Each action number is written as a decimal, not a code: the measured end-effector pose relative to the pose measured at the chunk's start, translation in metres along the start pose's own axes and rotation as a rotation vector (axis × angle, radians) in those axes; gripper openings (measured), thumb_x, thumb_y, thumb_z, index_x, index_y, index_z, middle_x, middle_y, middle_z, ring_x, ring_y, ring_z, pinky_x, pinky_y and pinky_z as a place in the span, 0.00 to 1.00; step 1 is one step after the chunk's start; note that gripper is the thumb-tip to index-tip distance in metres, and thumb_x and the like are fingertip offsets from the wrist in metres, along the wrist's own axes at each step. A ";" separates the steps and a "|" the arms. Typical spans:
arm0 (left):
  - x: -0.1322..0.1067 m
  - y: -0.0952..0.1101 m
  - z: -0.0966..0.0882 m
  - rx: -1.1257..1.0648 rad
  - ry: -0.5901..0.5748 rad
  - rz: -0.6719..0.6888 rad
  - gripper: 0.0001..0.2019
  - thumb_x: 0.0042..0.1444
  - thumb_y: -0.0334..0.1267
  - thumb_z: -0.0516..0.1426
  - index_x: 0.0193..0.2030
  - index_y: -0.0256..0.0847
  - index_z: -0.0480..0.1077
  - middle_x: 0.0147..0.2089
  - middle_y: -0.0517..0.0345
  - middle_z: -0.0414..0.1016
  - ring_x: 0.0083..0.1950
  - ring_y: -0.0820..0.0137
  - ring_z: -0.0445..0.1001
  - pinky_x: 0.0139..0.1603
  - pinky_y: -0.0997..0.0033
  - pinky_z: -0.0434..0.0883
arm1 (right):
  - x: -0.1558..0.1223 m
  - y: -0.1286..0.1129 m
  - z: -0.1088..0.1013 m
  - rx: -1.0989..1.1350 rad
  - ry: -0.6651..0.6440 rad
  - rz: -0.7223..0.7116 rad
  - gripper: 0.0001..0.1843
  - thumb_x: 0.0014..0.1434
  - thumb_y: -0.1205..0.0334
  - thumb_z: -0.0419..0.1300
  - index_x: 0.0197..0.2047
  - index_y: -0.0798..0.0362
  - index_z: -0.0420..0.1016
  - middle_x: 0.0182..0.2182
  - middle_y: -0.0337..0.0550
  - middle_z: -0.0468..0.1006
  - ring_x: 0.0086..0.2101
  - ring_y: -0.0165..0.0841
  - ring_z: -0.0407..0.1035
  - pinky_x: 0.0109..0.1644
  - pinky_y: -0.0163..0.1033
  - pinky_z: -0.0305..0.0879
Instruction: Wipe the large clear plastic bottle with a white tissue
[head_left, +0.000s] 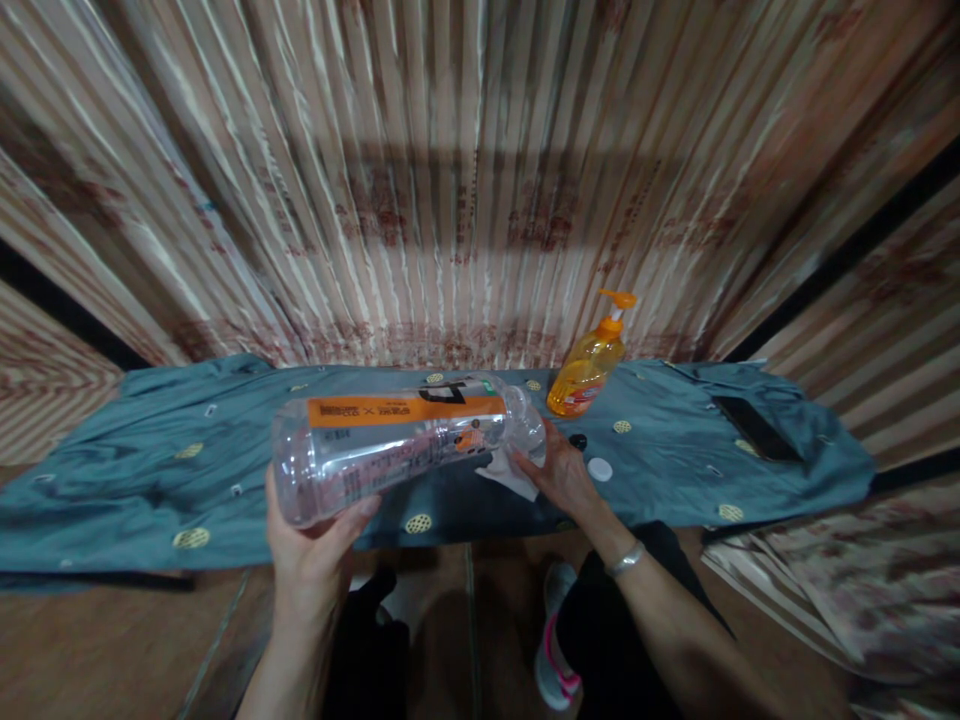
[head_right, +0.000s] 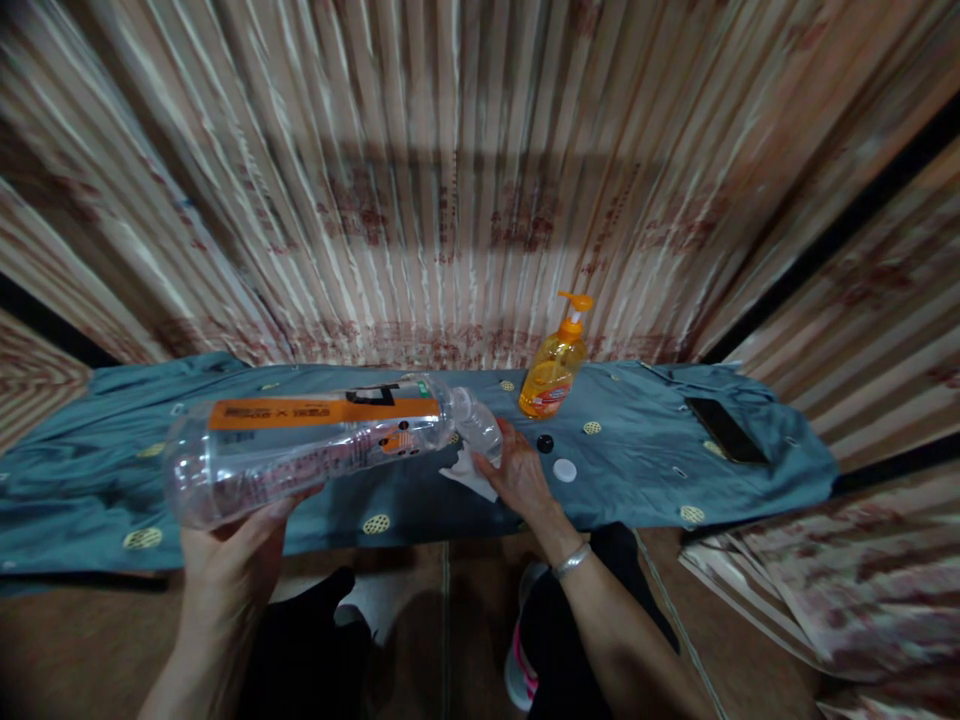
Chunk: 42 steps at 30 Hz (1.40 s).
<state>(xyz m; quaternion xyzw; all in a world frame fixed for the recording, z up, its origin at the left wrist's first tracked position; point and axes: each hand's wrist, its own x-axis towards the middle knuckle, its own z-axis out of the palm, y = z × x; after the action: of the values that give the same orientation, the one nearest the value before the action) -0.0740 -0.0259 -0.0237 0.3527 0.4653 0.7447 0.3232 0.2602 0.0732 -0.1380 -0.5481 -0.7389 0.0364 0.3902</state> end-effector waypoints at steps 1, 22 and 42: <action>0.000 0.000 0.000 0.001 -0.001 0.001 0.45 0.33 0.40 0.84 0.63 0.46 0.83 0.49 0.55 0.84 0.47 0.58 0.84 0.47 0.60 0.85 | 0.000 0.000 0.000 -0.002 -0.003 0.003 0.32 0.73 0.43 0.67 0.70 0.56 0.76 0.54 0.63 0.91 0.52 0.56 0.89 0.55 0.62 0.89; -0.001 0.004 0.005 -0.018 0.003 -0.009 0.45 0.33 0.40 0.85 0.63 0.48 0.83 0.52 0.55 0.84 0.50 0.56 0.84 0.50 0.58 0.85 | 0.003 -0.003 -0.002 -0.020 -0.031 0.012 0.31 0.73 0.46 0.70 0.71 0.52 0.77 0.53 0.62 0.91 0.53 0.56 0.88 0.57 0.63 0.88; -0.004 0.013 0.016 -0.018 0.031 -0.040 0.46 0.30 0.43 0.85 0.62 0.49 0.82 0.54 0.53 0.84 0.52 0.52 0.83 0.64 0.42 0.82 | 0.002 -0.004 -0.003 -0.026 -0.063 0.021 0.31 0.72 0.47 0.70 0.72 0.53 0.76 0.54 0.60 0.91 0.53 0.56 0.88 0.58 0.63 0.88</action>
<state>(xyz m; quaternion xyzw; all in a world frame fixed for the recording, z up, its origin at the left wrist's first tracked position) -0.0606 -0.0263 -0.0070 0.3288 0.4704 0.7476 0.3342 0.2589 0.0724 -0.1326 -0.5594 -0.7455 0.0479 0.3591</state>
